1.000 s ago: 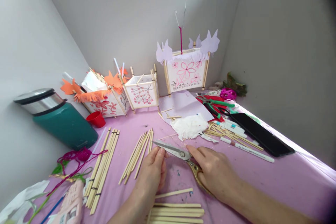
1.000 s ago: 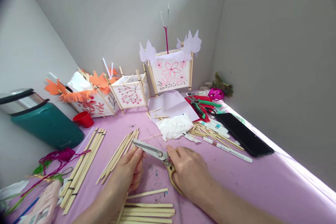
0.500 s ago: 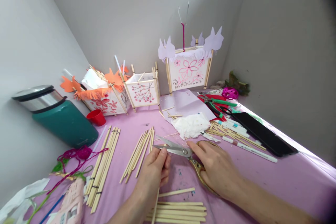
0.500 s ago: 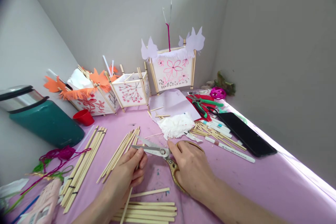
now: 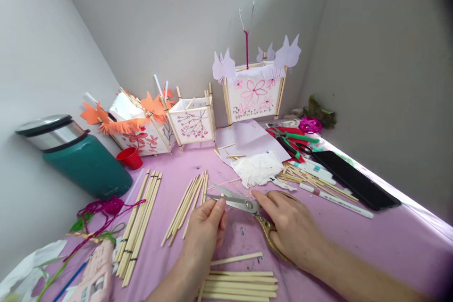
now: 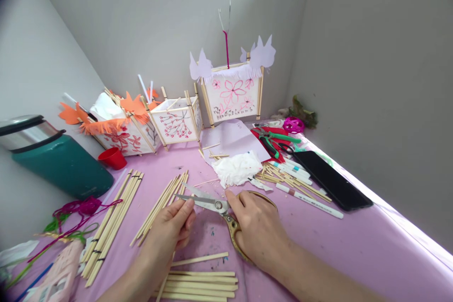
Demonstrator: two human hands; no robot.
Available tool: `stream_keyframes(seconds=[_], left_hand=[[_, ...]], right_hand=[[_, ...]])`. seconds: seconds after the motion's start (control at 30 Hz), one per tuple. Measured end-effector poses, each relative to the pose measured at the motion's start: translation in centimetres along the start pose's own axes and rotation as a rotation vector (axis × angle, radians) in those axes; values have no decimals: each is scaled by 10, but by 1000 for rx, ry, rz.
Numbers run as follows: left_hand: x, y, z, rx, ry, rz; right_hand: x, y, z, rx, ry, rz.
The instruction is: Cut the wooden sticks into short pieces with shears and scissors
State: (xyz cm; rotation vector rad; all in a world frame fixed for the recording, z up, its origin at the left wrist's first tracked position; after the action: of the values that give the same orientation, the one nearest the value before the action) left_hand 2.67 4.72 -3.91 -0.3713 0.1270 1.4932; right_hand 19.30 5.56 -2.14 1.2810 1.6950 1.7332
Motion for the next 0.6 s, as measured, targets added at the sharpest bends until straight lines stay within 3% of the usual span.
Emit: stream_keyframes(seconds=[0.6], left_hand=[[-1, 1, -2, -12, 34, 54]], right_hand=[[-3, 0, 2, -16, -38, 21]])
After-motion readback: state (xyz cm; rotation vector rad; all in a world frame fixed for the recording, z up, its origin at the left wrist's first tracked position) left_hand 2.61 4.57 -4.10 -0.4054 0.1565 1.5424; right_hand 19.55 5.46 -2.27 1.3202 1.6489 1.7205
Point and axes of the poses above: each hand's wrist, its own x-axis towards the middle knuckle, its own y-axis out of the back of the hand, z = x × y, the point moved 6 cm from there along x, towards the middle knuckle, and after that the axes turned 8 degrees about -z, right-handed, at the moved point
